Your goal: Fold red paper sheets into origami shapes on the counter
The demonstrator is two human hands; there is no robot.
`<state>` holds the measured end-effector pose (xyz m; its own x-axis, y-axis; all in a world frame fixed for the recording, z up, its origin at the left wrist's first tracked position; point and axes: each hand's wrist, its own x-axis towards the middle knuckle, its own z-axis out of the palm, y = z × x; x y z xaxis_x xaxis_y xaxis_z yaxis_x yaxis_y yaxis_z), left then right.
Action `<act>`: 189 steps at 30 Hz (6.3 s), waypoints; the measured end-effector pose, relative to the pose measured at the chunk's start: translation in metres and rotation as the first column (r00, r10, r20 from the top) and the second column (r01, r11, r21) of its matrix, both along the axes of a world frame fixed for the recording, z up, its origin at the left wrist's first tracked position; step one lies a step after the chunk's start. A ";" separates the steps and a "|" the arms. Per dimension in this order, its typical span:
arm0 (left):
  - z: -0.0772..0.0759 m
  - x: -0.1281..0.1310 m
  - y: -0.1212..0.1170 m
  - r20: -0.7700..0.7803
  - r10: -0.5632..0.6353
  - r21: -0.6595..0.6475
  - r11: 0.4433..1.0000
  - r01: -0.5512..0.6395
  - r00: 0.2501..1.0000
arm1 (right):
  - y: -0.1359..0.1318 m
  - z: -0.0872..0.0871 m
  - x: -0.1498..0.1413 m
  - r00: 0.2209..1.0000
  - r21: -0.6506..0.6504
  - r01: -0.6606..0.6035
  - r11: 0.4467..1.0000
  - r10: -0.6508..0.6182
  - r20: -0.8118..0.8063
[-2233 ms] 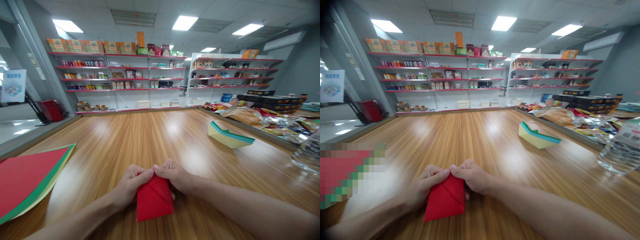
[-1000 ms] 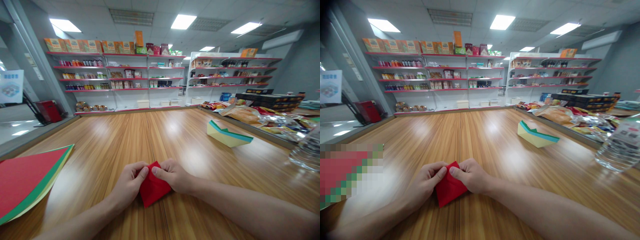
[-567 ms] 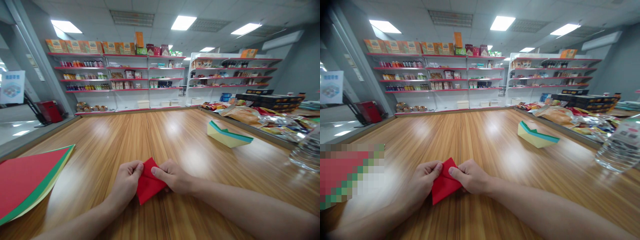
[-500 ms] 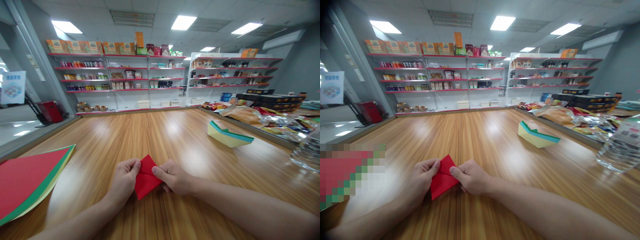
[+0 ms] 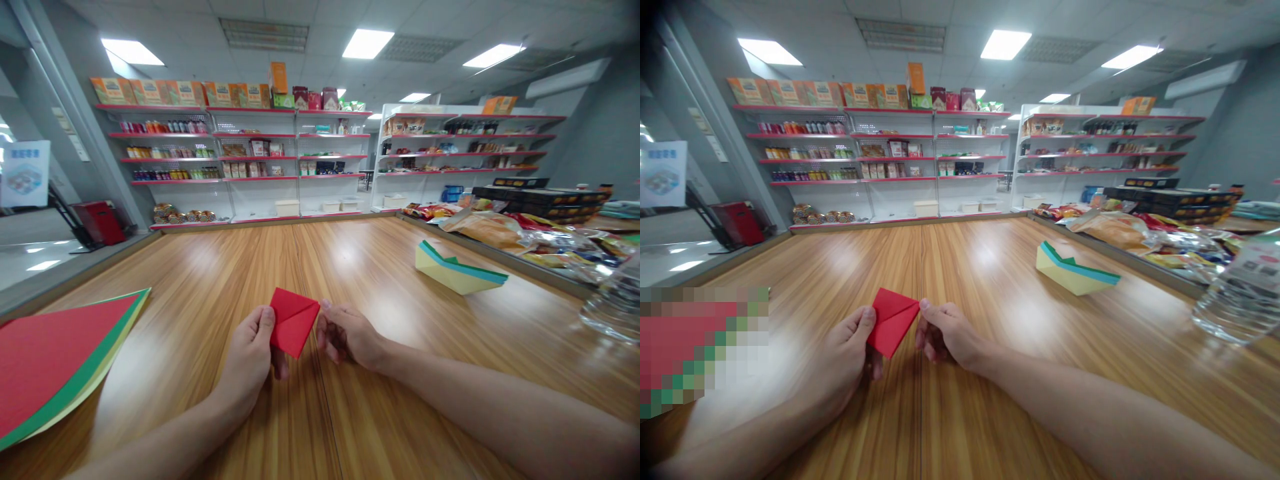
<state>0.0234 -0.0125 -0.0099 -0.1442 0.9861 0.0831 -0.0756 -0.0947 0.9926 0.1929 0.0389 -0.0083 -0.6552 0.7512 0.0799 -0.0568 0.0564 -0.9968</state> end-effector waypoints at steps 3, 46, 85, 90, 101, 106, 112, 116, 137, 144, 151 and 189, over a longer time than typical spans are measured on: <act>0.000 0.002 0.000 -0.005 -0.059 0.016 0.998 0.059 0.998 | 0.002 -0.001 0.001 0.996 0.023 -0.072 0.997 0.070 0.051; 0.008 -0.002 -0.006 0.140 -0.427 -0.214 0.868 0.448 0.893 | -0.033 0.016 -0.001 0.915 0.349 -0.281 0.894 0.140 0.379; -0.001 -0.011 0.002 -0.198 -0.223 -0.018 0.974 0.224 0.955 | -0.008 -0.001 0.002 0.985 0.288 0.145 0.947 -0.165 0.046; -0.004 -0.016 0.001 -0.257 -0.211 0.016 0.975 0.223 0.943 | -0.010 0.000 0.004 0.987 0.358 0.098 0.928 -0.136 0.080; 0.005 -0.011 -0.003 -0.500 0.068 0.256 0.964 0.073 0.863 | -0.011 0.006 0.003 0.932 0.743 0.123 0.658 -0.333 0.141; 0.005 -0.010 -0.004 -0.630 0.251 0.481 0.869 0.115 0.735 | -0.012 0.004 0.001 0.904 0.827 0.117 0.549 -0.404 0.140; 0.003 -0.008 -0.005 -0.611 0.133 0.408 0.897 0.167 0.780 | -0.009 -0.002 0.002 0.875 0.761 0.385 0.523 -0.470 -0.120; 0.005 -0.006 -0.007 -0.605 0.114 0.461 0.857 0.230 0.788 | -0.012 0.001 0.002 0.867 0.786 0.441 0.432 -0.432 -0.249; 0.015 0.000 -0.012 -0.371 -0.024 0.494 0.842 0.219 0.928 | -0.022 0.016 -0.003 0.912 0.864 0.368 0.343 -0.316 -0.263; 0.020 0.004 -0.015 -0.385 0.043 0.487 0.858 0.163 0.922 | -0.028 0.017 -0.009 0.880 0.833 0.398 0.385 -0.417 -0.228; 0.019 0.003 -0.016 -0.403 0.082 0.529 0.834 0.158 0.912 | -0.032 0.018 -0.009 0.922 0.780 0.340 0.526 -0.350 -0.166; 0.011 -0.015 0.004 -0.473 0.251 0.488 0.872 0.014 0.845 | -0.010 0.004 0.000 0.948 0.821 0.168 0.546 -0.319 0.018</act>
<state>0.0082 -0.0081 0.0012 -0.0633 0.7893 0.6108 0.4658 -0.5179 0.7175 0.1933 0.0288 -0.0043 -0.5164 0.5571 0.6504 0.2268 0.8213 -0.5235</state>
